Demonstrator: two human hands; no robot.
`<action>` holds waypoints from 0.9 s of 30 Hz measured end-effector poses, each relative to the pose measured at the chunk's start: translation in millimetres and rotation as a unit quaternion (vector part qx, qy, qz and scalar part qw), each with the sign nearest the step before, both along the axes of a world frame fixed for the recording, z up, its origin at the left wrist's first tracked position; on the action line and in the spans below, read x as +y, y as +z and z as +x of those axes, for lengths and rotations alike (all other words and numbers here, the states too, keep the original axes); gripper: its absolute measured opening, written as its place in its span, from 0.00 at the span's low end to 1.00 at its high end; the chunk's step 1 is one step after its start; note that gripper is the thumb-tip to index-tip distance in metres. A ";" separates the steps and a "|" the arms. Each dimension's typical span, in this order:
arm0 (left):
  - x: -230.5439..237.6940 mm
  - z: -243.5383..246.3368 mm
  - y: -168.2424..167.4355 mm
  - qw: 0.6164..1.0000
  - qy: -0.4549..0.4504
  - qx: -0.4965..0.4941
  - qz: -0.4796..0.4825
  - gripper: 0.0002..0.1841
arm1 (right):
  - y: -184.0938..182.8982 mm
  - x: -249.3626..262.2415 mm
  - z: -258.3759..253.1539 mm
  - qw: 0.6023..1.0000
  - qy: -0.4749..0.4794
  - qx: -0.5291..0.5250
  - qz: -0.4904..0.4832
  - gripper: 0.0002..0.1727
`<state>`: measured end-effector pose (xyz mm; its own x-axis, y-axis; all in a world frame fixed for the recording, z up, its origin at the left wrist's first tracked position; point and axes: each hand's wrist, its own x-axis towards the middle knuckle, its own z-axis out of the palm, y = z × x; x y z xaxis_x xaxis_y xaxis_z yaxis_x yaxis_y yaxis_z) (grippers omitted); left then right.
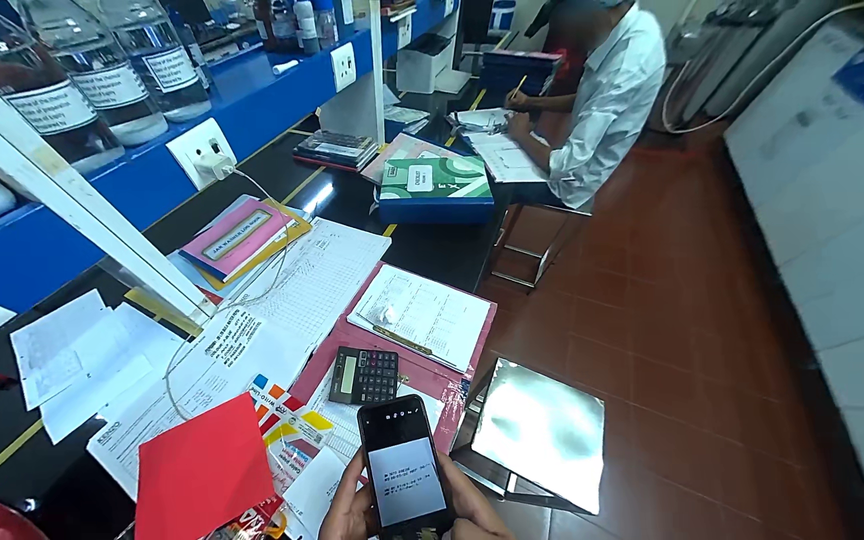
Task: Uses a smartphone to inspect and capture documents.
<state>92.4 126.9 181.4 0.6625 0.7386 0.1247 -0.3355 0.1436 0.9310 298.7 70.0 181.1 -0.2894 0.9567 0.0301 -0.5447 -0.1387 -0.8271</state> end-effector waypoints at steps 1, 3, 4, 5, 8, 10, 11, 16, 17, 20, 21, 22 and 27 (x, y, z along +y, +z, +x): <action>-0.6 0.4 0.5 1.000 0.004 0.001 0.002 0.55 | -1.1 0.9 0.6 1.000 0.003 0.003 0.000 0.43; -0.7 0.7 0.2 1.000 0.006 -0.001 0.005 0.55 | -3.6 2.5 1.1 1.000 0.005 0.012 0.000 0.43; -0.5 0.6 -0.4 1.000 0.006 -0.003 0.007 0.56 | -4.2 2.8 0.8 1.000 0.006 0.014 0.001 0.43; -0.4 0.3 -0.8 1.000 0.005 -0.004 0.008 0.56 | -4.4 3.1 0.5 1.000 0.007 0.016 0.002 0.43; -0.6 0.1 1.7 1.000 0.008 -0.002 0.002 0.55 | -6.5 4.8 0.0 1.000 0.010 0.026 0.005 0.42; -0.9 -0.1 3.2 1.000 0.011 0.005 0.000 0.55 | -7.0 4.6 -0.4 1.000 0.008 0.025 0.005 0.42; -0.6 -0.3 3.3 1.000 0.011 0.007 0.000 0.55 | -6.9 4.8 -0.8 1.000 0.006 0.026 0.003 0.42; -1.6 0.2 2.3 1.000 0.013 0.003 0.002 0.56 | -5.0 5.0 -0.7 1.000 -0.002 0.011 0.004 0.40; -1.8 0.6 2.8 1.000 0.015 0.004 -0.001 0.56 | -4.4 5.1 -0.7 1.000 -0.006 0.003 0.003 0.40; -2.2 1.1 4.4 1.000 0.018 0.015 -0.002 0.55 | -5.2 5.4 -0.2 1.000 -0.003 0.002 0.003 0.40; -2.2 1.0 4.9 1.000 0.019 0.019 -0.001 0.54 | -5.4 5.1 -0.2 1.000 0.001 0.010 0.003 0.40; -2.4 1.3 5.3 0.999 0.022 0.023 -0.001 0.53 | -4.4 4.4 -1.0 1.000 0.000 0.013 -0.001 0.41; -3.4 1.8 3.8 1.000 0.019 0.016 0.006 0.53 | 1.4 1.4 -7.6 0.999 -0.040 -0.031 0.003 0.45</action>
